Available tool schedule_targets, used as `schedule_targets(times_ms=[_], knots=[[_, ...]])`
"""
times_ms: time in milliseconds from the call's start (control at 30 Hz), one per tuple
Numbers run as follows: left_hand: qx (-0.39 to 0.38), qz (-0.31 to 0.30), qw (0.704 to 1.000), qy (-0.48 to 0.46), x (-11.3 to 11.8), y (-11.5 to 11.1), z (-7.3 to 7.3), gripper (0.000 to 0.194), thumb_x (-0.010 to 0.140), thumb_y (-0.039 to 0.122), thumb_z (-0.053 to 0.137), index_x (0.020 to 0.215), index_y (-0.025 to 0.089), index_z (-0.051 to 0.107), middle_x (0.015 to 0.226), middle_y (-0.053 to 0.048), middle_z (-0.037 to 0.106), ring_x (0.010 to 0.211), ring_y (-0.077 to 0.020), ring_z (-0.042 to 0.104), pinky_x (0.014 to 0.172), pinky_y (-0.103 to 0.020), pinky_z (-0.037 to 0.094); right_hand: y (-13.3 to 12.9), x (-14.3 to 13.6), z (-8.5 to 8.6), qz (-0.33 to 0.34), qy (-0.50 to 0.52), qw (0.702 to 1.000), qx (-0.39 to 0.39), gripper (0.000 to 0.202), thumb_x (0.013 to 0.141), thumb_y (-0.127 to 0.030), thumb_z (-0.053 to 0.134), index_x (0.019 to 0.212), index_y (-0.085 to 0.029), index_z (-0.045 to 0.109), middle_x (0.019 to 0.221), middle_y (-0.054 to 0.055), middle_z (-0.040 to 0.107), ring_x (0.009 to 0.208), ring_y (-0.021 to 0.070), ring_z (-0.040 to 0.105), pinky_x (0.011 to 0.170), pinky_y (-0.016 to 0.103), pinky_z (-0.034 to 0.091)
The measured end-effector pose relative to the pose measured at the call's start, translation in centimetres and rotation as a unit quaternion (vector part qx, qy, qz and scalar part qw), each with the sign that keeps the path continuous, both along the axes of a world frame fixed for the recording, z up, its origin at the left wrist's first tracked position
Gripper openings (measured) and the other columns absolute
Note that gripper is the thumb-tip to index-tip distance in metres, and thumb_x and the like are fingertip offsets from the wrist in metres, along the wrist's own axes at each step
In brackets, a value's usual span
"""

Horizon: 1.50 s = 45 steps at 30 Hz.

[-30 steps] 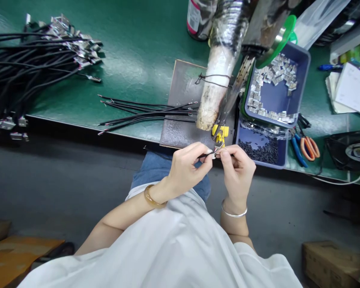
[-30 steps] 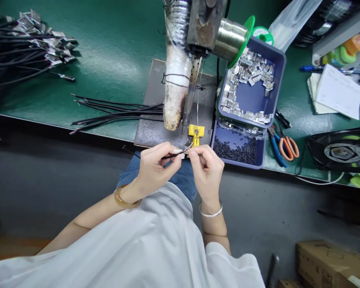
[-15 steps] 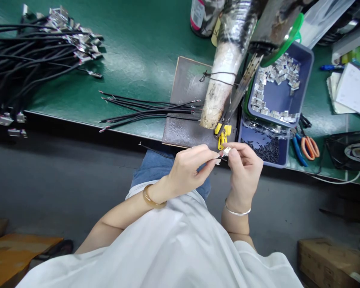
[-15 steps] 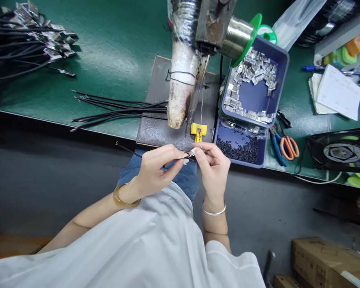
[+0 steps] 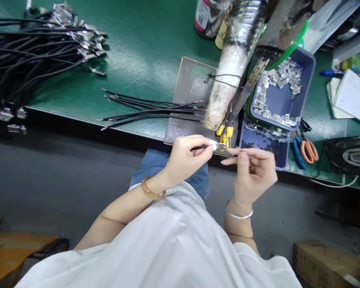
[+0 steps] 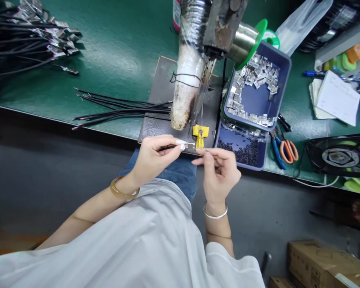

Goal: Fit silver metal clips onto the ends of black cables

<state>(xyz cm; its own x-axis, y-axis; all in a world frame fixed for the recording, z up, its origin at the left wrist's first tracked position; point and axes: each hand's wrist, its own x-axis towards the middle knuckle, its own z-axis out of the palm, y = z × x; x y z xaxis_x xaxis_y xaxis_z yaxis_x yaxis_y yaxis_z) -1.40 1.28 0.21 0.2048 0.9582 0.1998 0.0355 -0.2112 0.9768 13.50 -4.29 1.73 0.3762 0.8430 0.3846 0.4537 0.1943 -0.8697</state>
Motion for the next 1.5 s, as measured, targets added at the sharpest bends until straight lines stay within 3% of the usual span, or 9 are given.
schedule_targets(times_ms=[167, 500, 900, 1033, 1100, 1167, 1300, 1400, 1500], knots=[[0.040, 0.010, 0.999, 0.031, 0.3, 0.4, 0.0, 0.014, 0.085, 0.013, 0.065, 0.079, 0.013, 0.077, 0.064, -0.001, 0.065, 0.052, -0.0070, 0.047, 0.050, -0.020, 0.037, 0.8, -0.4, -0.6, 0.035, -0.180, 0.982, 0.036, 0.008, 0.089, -0.015, 0.068, 0.091, -0.023, 0.066, 0.110, 0.004, 0.077, 0.102, 0.0195, 0.075, 0.084, 0.034, 0.063], [0.108, 0.057, 0.992, 0.032, 1.0, 0.6, 0.2, 0.013, 0.084, 0.008, 0.064, 0.082, 0.014, 0.075, 0.070, -0.001, 0.070, 0.056, -0.0058, 0.055, 0.048, -0.016, 0.038, 1.7, -0.4, -0.3, 0.045, -0.161, 0.986, 0.029, 0.009, 0.090, -0.015, 0.066, 0.091, -0.024, 0.064, 0.107, 0.005, 0.077, 0.099, 0.0187, 0.075, 0.080, 0.033, 0.061], [0.075, 0.034, 0.995, 0.057, 0.7, 0.4, 0.1, 0.012, 0.084, 0.008, 0.064, 0.082, 0.015, 0.074, 0.075, -0.001, 0.074, 0.063, -0.0093, 0.064, 0.052, -0.018, 0.046, 1.5, -0.4, -0.5, 0.056, -0.130, 0.990, -0.009, 0.009, 0.089, -0.015, 0.067, 0.087, -0.024, 0.063, 0.102, 0.003, 0.076, 0.090, 0.0160, 0.074, 0.072, 0.029, 0.061], [0.143, 0.004, 0.982, 0.120, 0.4, -0.1, 0.6, 0.015, 0.089, 0.010, 0.060, 0.081, 0.017, 0.071, 0.069, -0.001, 0.070, 0.057, -0.0109, 0.058, 0.051, -0.025, 0.044, 1.0, 0.0, -0.1, 0.048, -0.075, 0.996, -0.020, 0.010, 0.089, -0.016, 0.068, 0.089, -0.024, 0.063, 0.098, 0.001, 0.076, 0.078, 0.0144, 0.074, 0.066, 0.028, 0.060], [0.208, -0.040, 0.949, 0.235, 0.2, -1.6, 1.0, 0.016, 0.088, 0.011, 0.058, 0.077, 0.017, 0.068, 0.065, -0.003, 0.066, 0.055, -0.0147, 0.058, 0.051, -0.030, 0.043, 0.3, 0.5, 0.8, 0.024, -0.020, 0.999, -0.021, 0.011, 0.089, -0.016, 0.068, 0.090, -0.024, 0.061, 0.091, 0.000, 0.076, 0.069, 0.0129, 0.071, 0.057, 0.026, 0.055], [0.263, -0.128, 0.881, 0.373, -0.1, -3.9, 1.4, 0.014, 0.083, 0.008, 0.060, 0.073, 0.017, 0.065, 0.065, -0.005, 0.065, 0.056, -0.0184, 0.060, 0.050, -0.033, 0.041, -0.4, 1.1, 2.0, 0.041, 0.001, 0.998, -0.038, 0.013, 0.089, -0.016, 0.068, 0.088, -0.024, 0.059, 0.083, -0.002, 0.074, 0.067, 0.0129, 0.070, 0.051, 0.025, 0.048], [0.372, -0.338, 0.731, 0.461, -0.6, -8.8, 1.3, 0.013, 0.078, 0.009, 0.060, 0.074, 0.019, 0.067, 0.072, -0.008, 0.069, 0.062, -0.0210, 0.061, 0.058, -0.036, 0.046, -1.1, 1.5, 3.7, 0.291, -0.108, 0.938, -0.155, 0.012, 0.090, -0.016, 0.067, 0.085, -0.023, 0.058, 0.091, -0.001, 0.077, 0.069, 0.0101, 0.069, 0.054, 0.023, 0.045], [0.442, -0.387, 0.636, 0.500, -0.4, -10.2, 1.1, 0.016, 0.080, 0.017, 0.059, 0.076, 0.023, 0.072, 0.079, -0.008, 0.073, 0.074, -0.0280, 0.066, 0.065, -0.044, 0.048, -0.9, 0.8, 3.5, 0.409, -0.158, 0.881, -0.178, 0.009, 0.094, -0.020, 0.063, 0.087, -0.022, 0.057, 0.084, -0.003, 0.075, 0.068, 0.0090, 0.069, 0.057, 0.020, 0.046], [0.448, -0.413, 0.592, 0.528, 0.1, -9.8, 1.6, 0.018, 0.076, 0.016, 0.060, 0.064, 0.025, 0.070, 0.066, -0.006, 0.069, 0.065, -0.0287, 0.063, 0.056, -0.046, 0.044, -0.7, 0.0, 3.1, 0.447, -0.151, 0.866, -0.167, 0.009, 0.095, -0.020, 0.062, 0.087, -0.022, 0.058, 0.075, -0.005, 0.069, 0.067, 0.0085, 0.066, 0.059, 0.019, 0.046]])
